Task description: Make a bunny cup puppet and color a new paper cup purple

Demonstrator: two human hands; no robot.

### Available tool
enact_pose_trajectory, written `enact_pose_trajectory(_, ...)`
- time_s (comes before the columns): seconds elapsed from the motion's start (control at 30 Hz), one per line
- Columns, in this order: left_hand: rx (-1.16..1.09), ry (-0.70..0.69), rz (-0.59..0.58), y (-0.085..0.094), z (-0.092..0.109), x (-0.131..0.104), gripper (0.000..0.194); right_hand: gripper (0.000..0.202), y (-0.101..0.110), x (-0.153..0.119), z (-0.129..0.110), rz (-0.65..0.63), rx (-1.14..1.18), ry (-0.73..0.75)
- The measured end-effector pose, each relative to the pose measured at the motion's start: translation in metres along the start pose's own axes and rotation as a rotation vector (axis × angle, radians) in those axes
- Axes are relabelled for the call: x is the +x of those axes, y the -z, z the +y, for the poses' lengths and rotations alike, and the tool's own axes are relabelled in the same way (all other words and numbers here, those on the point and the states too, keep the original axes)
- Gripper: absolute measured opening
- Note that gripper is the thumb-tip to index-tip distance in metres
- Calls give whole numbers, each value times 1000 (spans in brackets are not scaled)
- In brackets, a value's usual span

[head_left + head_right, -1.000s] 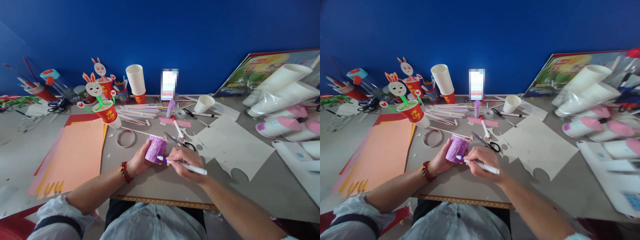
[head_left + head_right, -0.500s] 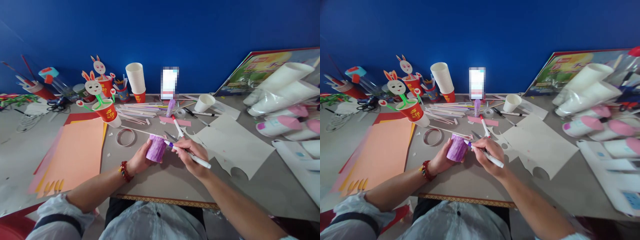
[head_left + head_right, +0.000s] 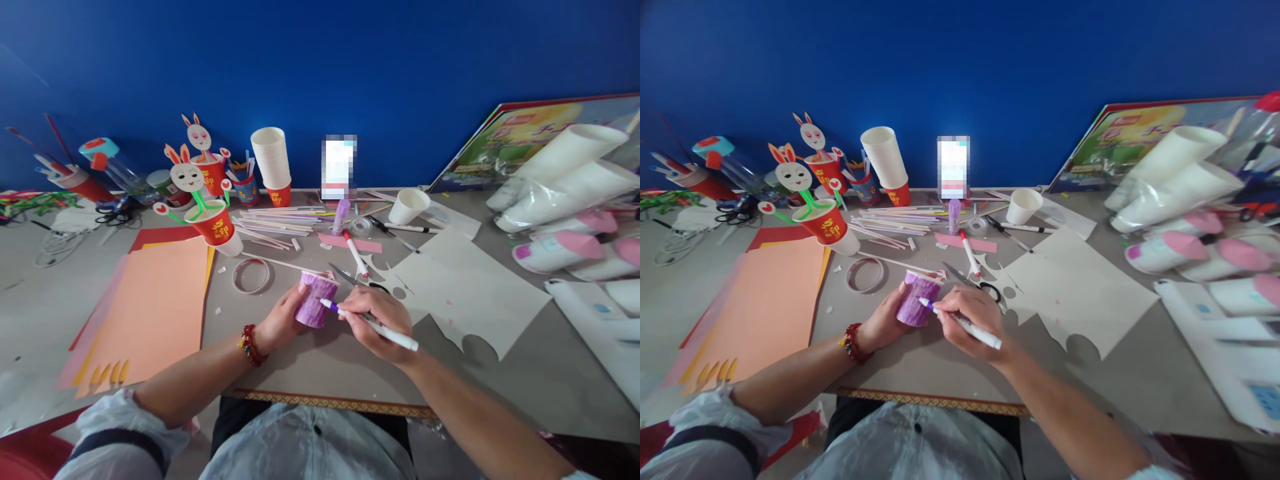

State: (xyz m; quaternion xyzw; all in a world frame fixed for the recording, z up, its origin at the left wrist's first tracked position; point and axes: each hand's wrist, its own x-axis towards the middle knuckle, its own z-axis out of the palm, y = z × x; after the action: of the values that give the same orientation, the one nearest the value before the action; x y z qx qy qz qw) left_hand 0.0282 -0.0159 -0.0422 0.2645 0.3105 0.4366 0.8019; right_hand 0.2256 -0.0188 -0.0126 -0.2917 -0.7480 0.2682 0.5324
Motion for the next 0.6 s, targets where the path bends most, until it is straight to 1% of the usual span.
enact_pose_trajectory(0.13,22,6,-18,1,-1,0,59,18,0,0,1,54,-35,-31)
enact_pose_trajectory(0.27,20,-35,10,1,-1,0,53,17,-2,0,0,-40,30,16)
enact_pose_trajectory(0.3,21,-38,12,1,-1,0,53,17,-2,0,0,-43,31,15)
enact_pose_trajectory(0.43,24,2,-3,0,-1,0,57,17,-1,0,1,58,-27,-29)
enact_pose_trajectory(0.47,21,0,1,0,-1,0,58,17,-2,0,0,50,-20,-26)
enact_pose_trajectory(0.6,12,-50,36,-1,-2,0,53,17,-6,-1,-2,-128,71,61)
